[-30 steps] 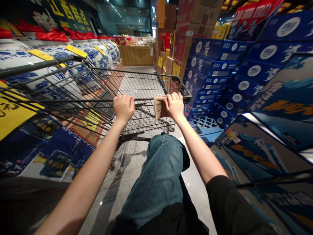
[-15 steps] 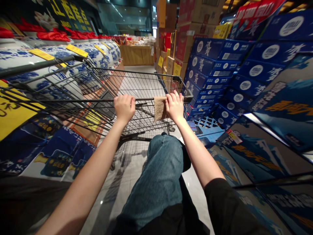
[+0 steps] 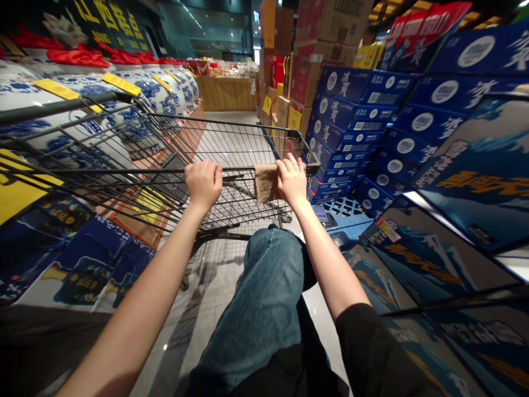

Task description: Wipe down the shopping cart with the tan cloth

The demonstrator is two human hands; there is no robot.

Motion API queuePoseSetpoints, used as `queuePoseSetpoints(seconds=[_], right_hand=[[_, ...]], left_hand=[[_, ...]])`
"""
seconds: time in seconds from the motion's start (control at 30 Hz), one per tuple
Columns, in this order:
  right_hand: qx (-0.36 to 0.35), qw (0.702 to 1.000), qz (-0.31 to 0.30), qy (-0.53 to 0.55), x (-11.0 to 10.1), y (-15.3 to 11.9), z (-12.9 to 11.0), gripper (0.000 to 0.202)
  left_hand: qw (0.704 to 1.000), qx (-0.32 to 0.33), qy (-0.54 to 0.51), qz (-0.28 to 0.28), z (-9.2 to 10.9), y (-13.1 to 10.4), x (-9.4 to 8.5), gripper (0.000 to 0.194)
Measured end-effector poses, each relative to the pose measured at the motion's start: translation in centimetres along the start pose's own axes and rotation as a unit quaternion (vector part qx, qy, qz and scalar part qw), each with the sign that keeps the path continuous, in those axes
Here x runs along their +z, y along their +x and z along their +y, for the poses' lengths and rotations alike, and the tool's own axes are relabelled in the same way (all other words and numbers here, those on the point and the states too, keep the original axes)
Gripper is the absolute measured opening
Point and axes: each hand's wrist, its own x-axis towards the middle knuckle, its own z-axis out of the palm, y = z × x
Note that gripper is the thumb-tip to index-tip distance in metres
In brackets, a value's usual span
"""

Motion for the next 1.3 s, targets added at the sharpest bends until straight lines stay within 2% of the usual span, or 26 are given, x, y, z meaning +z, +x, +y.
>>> queuePoseSetpoints(seconds=[0.1,0.2,0.3,0.37,0.47,0.6,0.73,0.87,0.97,1.07,1.13,1.2,1.3], right_hand=[[0.056,0.997,0.043,0.005,-0.1,-0.1,1.6,0.041],[0.081,0.995,0.058,0.009,0.3,-0.3,0.6,0.042],[0.036,0.999,0.022,0.010,0.5,-0.2,-1.8,0.043],[-0.009,1.000,-0.010,0.007,0.4,-0.2,-2.5,0.045],[-0.015,1.000,-0.014,-0.004,-0.1,-0.2,-1.3,0.043],[0.048,0.998,0.028,-0.017,-0.3,-0.5,0.5,0.039],[0.055,0.998,0.036,-0.016,0.2,-0.5,-1.4,0.038],[0.041,0.999,0.015,-0.020,0.1,-0.1,-3.1,0.034],[0.031,0.999,0.000,-0.029,-0.6,0.0,-1.7,0.034],[0.034,0.999,0.007,-0.025,-1.3,-0.2,0.5,0.034],[0.044,0.999,0.012,-0.021,-1.3,-0.3,1.0,0.034],[0.060,0.998,0.017,-0.024,-0.9,-0.3,0.3,0.035],[0.059,0.997,0.027,-0.028,-0.1,-0.4,-2.0,0.039]], left_hand=[[1.000,-0.001,0.006,-0.003,0.1,0.0,0.1,0.035],[1.000,-0.006,0.013,0.005,0.4,0.1,0.3,0.036],[1.000,-0.009,0.014,0.006,0.4,0.0,0.3,0.035],[1.000,-0.013,0.013,-0.006,0.3,0.0,0.1,0.034],[1.000,-0.009,0.008,-0.016,0.3,0.0,-0.1,0.035],[1.000,-0.013,0.012,0.005,0.5,0.0,0.2,0.036],[1.000,-0.016,0.000,0.023,0.6,-0.1,0.7,0.035],[0.999,-0.005,0.006,0.033,0.3,-0.2,0.7,0.034],[0.999,0.004,0.021,0.027,0.2,-0.2,0.4,0.035],[1.000,0.007,0.023,0.015,0.3,-0.2,0.4,0.035],[1.000,0.002,0.014,0.019,0.5,-0.2,0.5,0.035],[1.000,-0.005,0.007,0.028,0.7,-0.2,0.7,0.034],[0.999,-0.006,0.011,0.033,0.7,-0.2,0.8,0.034]])
